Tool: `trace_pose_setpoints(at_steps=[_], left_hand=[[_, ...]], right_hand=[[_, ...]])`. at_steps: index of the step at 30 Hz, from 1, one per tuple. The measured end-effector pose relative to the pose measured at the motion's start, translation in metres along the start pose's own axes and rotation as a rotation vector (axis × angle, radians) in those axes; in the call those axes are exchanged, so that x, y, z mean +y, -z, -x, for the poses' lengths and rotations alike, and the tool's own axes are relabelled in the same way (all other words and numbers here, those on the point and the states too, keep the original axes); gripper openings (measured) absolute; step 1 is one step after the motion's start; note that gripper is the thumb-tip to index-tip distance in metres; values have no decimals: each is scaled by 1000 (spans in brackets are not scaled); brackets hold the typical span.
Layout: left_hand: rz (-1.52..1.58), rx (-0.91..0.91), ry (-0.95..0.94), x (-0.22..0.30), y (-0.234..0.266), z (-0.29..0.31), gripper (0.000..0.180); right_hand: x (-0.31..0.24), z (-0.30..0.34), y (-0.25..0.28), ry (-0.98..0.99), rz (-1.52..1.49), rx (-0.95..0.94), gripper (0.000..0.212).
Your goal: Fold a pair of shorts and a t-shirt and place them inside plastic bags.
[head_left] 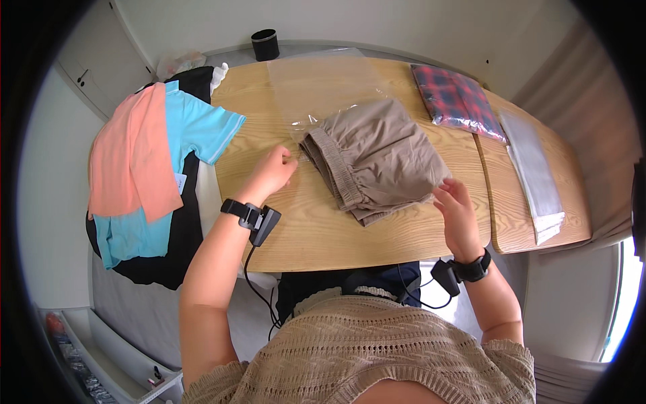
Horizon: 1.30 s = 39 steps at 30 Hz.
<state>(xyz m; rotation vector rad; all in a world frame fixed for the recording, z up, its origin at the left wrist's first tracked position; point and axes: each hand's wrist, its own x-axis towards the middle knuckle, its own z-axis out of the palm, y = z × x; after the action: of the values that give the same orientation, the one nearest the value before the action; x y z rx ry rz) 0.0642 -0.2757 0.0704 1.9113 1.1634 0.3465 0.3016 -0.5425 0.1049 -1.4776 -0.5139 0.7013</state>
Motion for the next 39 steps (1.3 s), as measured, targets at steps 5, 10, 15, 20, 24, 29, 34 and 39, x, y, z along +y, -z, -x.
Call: trace_pose_setpoints(at_steps=[5,10,15,20,24,29,34,39], left_hand=[[-110,-80,37,9,0,-23,27],[-186,-82,37,14,-4,-27,29],[-326,-65,-74,15,-7,-23,25],[152,-263,-3,13,-2,4,23],[416,-284,93,8,8,29,21],[295,-232,172,-5,10,51,20],[-310,108,-52,2,-1,81,23],[-587,-17,-307,56,-36,143,24]], right_hand=[[16,2,21,-599,-606,-265,37],[28,-12,-24,-710,-748,-295,44],[35,-27,-59,-671,-888,-396,41],[29,-39,-77,-561,-1048,-365,31],[26,-34,-81,-578,-1119,-398,28],[25,-22,-92,-731,-823,-311,28],[19,-30,-93,-692,-970,-508,30],[-1,-17,-102,-719,-837,-543,33]])
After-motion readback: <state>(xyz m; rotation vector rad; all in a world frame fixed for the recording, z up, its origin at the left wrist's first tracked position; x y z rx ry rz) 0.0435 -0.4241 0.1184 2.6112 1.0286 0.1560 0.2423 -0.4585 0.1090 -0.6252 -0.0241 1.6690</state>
